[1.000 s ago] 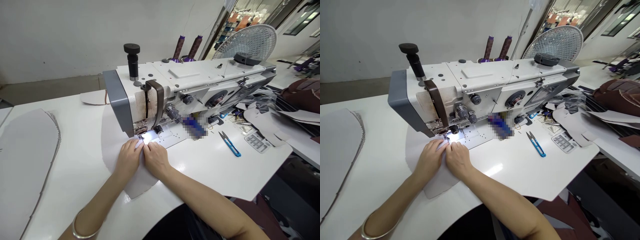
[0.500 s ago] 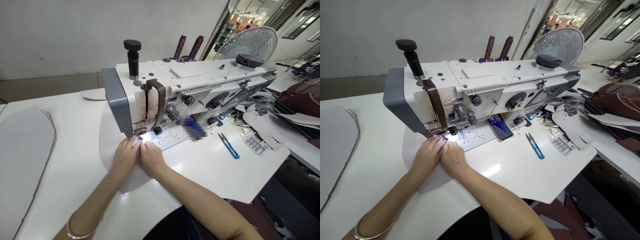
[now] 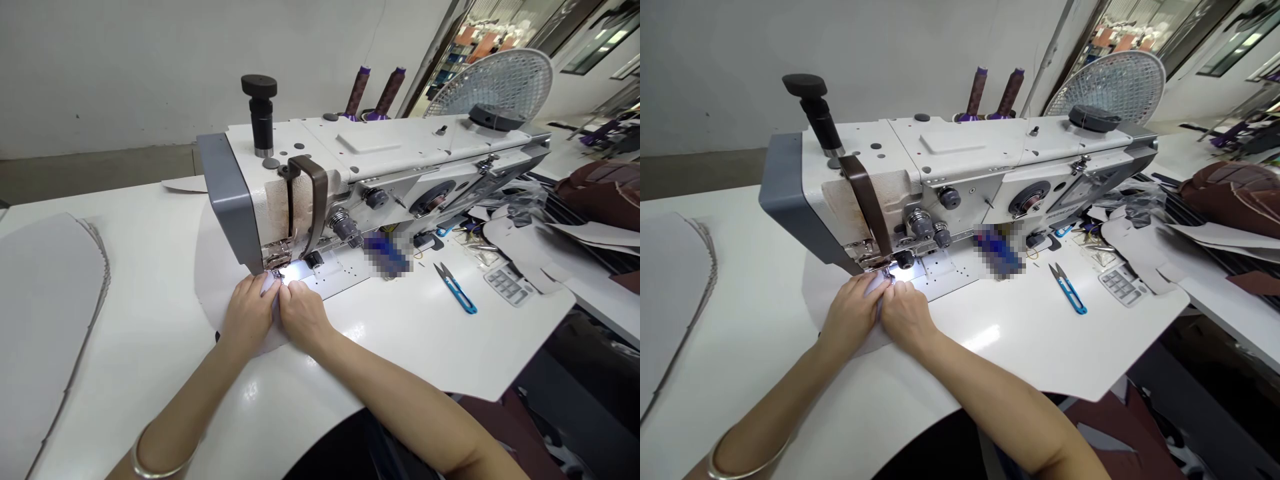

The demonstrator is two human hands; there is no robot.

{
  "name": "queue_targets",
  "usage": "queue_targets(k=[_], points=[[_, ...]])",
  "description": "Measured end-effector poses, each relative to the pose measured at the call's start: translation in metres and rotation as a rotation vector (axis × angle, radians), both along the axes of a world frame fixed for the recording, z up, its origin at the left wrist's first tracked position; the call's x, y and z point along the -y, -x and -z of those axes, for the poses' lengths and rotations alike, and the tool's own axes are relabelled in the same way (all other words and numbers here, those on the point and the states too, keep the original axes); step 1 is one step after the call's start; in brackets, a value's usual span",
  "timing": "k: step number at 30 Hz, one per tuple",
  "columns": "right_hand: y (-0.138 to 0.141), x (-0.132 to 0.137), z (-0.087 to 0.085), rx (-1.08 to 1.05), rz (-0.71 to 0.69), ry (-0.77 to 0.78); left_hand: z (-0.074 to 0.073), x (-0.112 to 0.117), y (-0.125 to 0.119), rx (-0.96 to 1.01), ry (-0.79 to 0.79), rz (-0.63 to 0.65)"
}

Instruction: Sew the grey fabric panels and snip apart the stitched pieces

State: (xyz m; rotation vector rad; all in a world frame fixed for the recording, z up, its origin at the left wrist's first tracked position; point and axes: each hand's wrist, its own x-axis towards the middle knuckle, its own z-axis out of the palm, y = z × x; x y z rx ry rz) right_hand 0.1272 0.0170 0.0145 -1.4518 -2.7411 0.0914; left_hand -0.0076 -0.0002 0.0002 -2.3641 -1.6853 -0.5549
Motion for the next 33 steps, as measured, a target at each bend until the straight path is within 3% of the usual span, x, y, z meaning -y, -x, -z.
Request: queue_targets(k=[18, 26, 33], points=[[-0.001, -0.003, -0.001, -0.028, -0.026, -0.001, 0.004, -0.001, 0.001, 0.019, -0.033, 0.029], [-0.003, -0.003, 0.000, -0.057, -0.031, -0.037, 0.000, 0.006, -0.011, -0.088, -0.134, 0.043], [-0.005, -0.003, 0.000, -0.064, -0.007, -0.013, 0.005, 0.004, -0.005, -0.082, -0.147, 0.025]])
